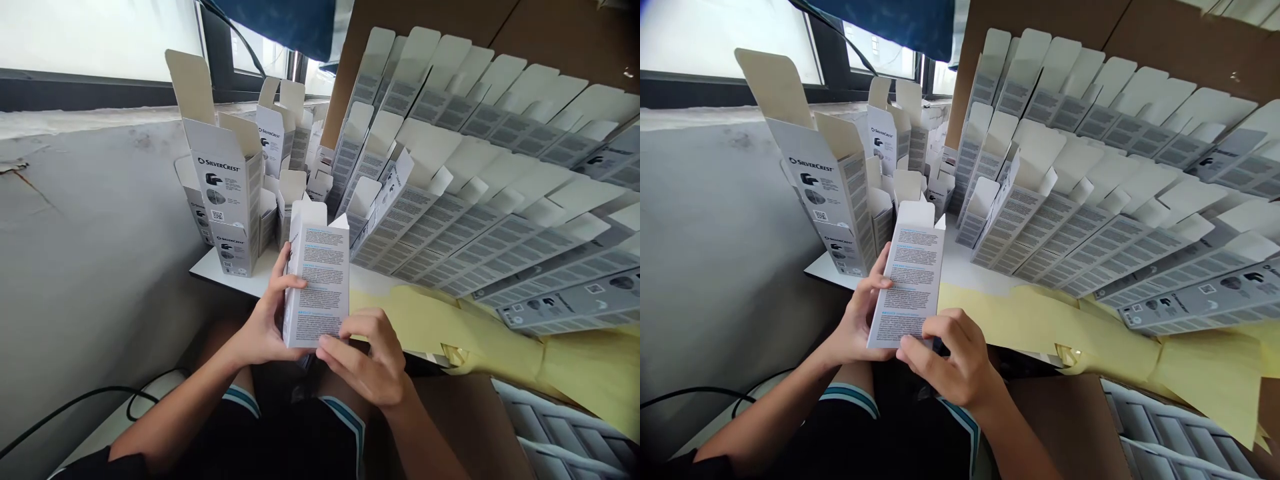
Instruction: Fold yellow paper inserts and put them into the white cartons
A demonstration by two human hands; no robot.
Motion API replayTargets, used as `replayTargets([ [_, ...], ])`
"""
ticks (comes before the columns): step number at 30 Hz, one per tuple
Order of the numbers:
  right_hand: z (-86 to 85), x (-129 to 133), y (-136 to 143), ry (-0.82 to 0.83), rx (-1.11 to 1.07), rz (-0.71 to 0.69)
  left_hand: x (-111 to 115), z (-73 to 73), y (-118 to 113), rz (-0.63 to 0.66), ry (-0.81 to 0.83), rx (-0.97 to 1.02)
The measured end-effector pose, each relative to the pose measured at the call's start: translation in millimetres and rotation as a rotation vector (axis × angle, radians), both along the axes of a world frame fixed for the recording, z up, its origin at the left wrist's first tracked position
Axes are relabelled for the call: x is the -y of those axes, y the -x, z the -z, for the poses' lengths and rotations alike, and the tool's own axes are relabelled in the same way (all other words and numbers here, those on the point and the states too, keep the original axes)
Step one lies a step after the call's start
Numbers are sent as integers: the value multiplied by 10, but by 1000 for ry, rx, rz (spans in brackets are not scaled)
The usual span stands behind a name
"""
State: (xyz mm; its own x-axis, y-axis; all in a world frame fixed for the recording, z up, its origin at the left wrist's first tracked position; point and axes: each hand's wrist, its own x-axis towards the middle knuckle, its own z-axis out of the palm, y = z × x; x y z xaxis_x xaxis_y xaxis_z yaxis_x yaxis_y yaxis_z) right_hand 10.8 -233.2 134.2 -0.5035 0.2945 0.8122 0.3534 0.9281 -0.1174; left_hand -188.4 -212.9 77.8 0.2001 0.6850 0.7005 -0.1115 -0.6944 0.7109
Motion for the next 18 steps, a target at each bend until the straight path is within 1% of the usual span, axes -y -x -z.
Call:
replayTargets([
  [2,57,-12,-6,-84,25,18,24,8,-14,0,14,7],
  [4,151,-16,-16,-79,28,52,29,30,-10,-31,2,-2],
  [5,212,-15,-23,-20,7,62,24,46,2,-61,-22,-30],
  [6,279,-14,-33,84,-40,61,13,65,19,-99,-56,-74],
  [9,486,-33,-63,555,-274,18,-43,151,70,-226,-159,-273],
  [11,593,-81,-65,811,-374,19,-93,245,71,-272,-192,-406],
  [13,659,-160,-42,951,-419,33,-150,368,37,-270,-223,-527],
  [15,688,-263,-3,1026,-477,22,-218,499,-15,-259,-265,-589],
  [18,699,-441,45,1043,-543,14,-334,630,-64,-248,-257,-517],
])
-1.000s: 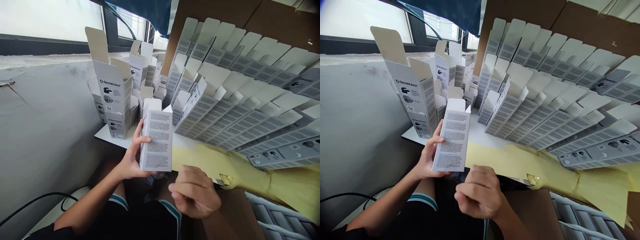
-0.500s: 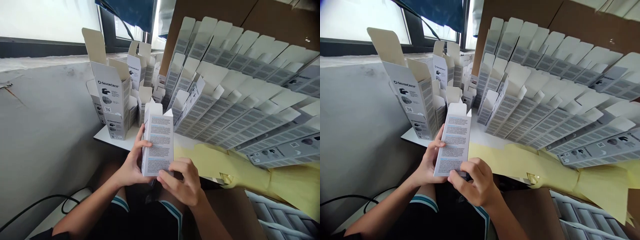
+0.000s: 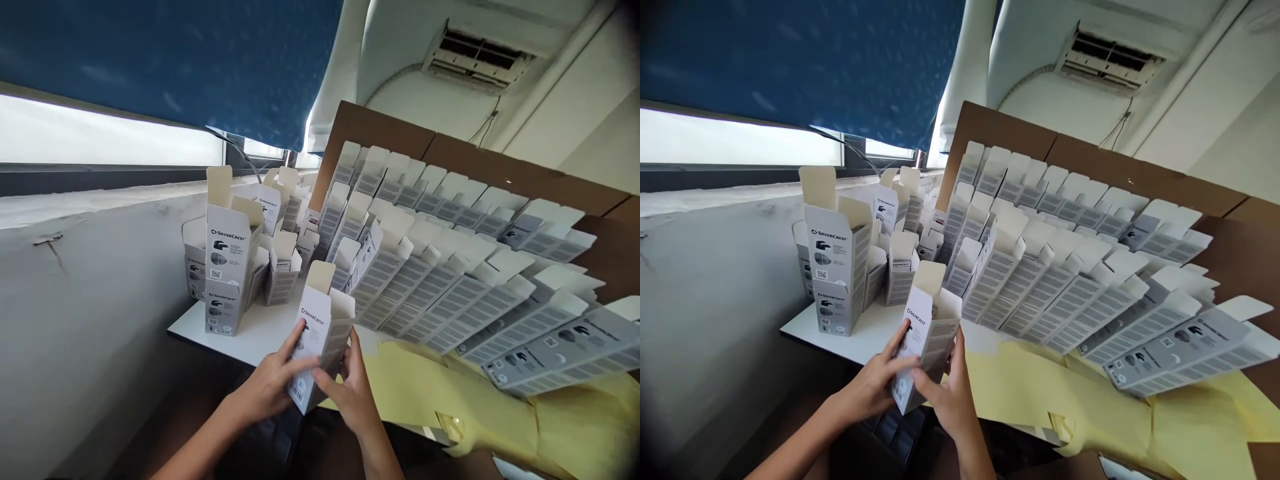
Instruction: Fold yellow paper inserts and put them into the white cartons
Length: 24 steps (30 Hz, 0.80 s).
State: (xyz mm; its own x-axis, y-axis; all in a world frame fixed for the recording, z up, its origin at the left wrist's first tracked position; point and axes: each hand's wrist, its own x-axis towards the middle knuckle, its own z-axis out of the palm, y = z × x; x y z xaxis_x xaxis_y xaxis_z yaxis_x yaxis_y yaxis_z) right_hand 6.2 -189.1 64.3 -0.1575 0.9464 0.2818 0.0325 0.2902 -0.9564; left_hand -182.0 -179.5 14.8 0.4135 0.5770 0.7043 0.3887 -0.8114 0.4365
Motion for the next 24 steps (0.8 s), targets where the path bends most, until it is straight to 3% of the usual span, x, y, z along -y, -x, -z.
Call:
replayTargets([
  [4,24,-257,25,-54,-9,58,-130,-44,18,60,135,108],
  [10,36,-464,133,-181,116,370,-370,-272,-49,-12,366,275],
  [15,76,-446,104,-279,258,278,-832,-450,-146,115,488,496],
  [20,535,-437,-134,-259,306,484,-1416,-916,-226,385,615,710],
  [24,891,-424,-223,-242,322,407,-1851,-1339,-358,502,636,718],
])
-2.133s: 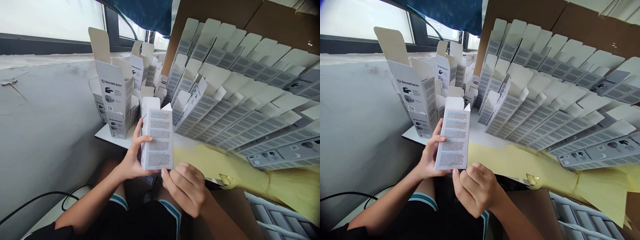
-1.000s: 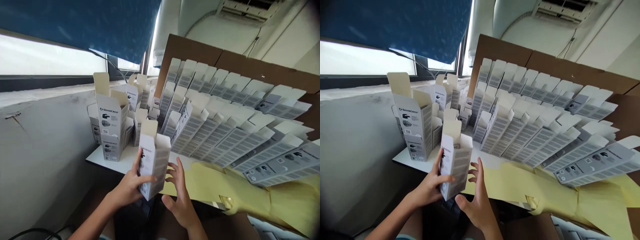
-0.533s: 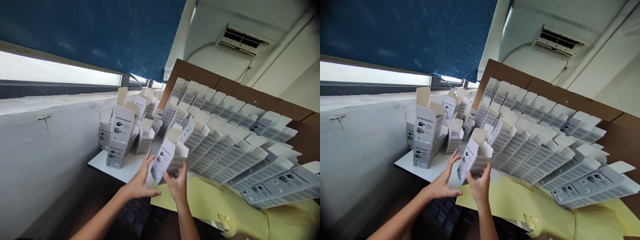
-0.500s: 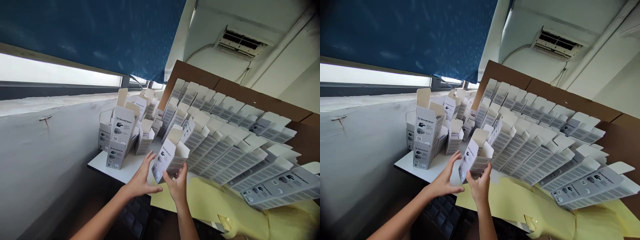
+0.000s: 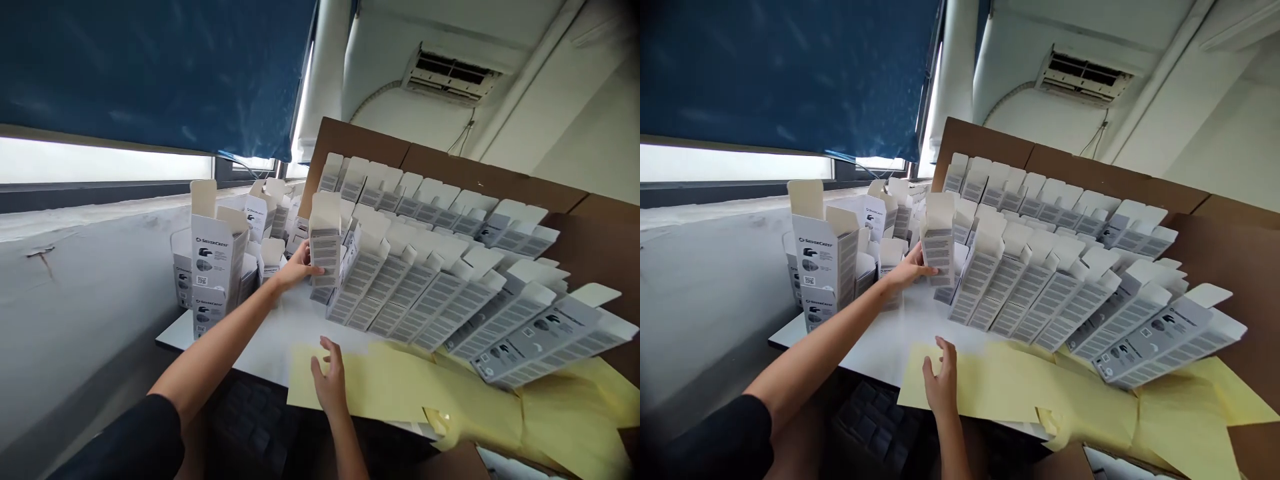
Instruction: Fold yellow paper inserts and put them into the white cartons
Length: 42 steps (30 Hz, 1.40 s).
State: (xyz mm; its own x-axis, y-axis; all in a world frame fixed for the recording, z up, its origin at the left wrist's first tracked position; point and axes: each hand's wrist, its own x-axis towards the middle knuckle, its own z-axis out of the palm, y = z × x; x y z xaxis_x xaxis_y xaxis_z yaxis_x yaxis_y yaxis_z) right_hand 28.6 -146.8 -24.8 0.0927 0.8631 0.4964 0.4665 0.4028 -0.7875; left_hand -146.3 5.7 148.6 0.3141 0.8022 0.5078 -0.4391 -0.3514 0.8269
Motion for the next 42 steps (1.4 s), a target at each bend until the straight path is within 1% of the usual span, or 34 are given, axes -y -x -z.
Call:
replayTargets([
  [2,63,1,-15,34,16,-53,-195,-134,-58,29,-20,-38],
  [4,69,-5,-25,59,13,-84,-367,-209,-94,40,-19,-79],
  [7,52,-21,-39,72,2,-111,-567,-245,-119,50,6,-132],
  [11,57,-25,-53,90,-10,-129,-722,-237,-141,81,28,-197],
  [16,54,-8,-61,104,-19,-141,-805,-224,-179,71,36,-240],
  [21,30,0,-66,112,-20,-138,-865,-270,-220,67,26,-284],
  [25,25,0,-77,114,-16,-143,-906,-288,-204,84,29,-320],
  [32,21,5,-89,104,-14,-146,-948,-224,-140,87,19,-390],
  [37,14,0,-93,136,-34,-146,-1019,-190,-217,50,-30,-404],
  [42,24,-10,-99,140,-51,-138,-1118,-136,-315,-31,-83,-403],
])
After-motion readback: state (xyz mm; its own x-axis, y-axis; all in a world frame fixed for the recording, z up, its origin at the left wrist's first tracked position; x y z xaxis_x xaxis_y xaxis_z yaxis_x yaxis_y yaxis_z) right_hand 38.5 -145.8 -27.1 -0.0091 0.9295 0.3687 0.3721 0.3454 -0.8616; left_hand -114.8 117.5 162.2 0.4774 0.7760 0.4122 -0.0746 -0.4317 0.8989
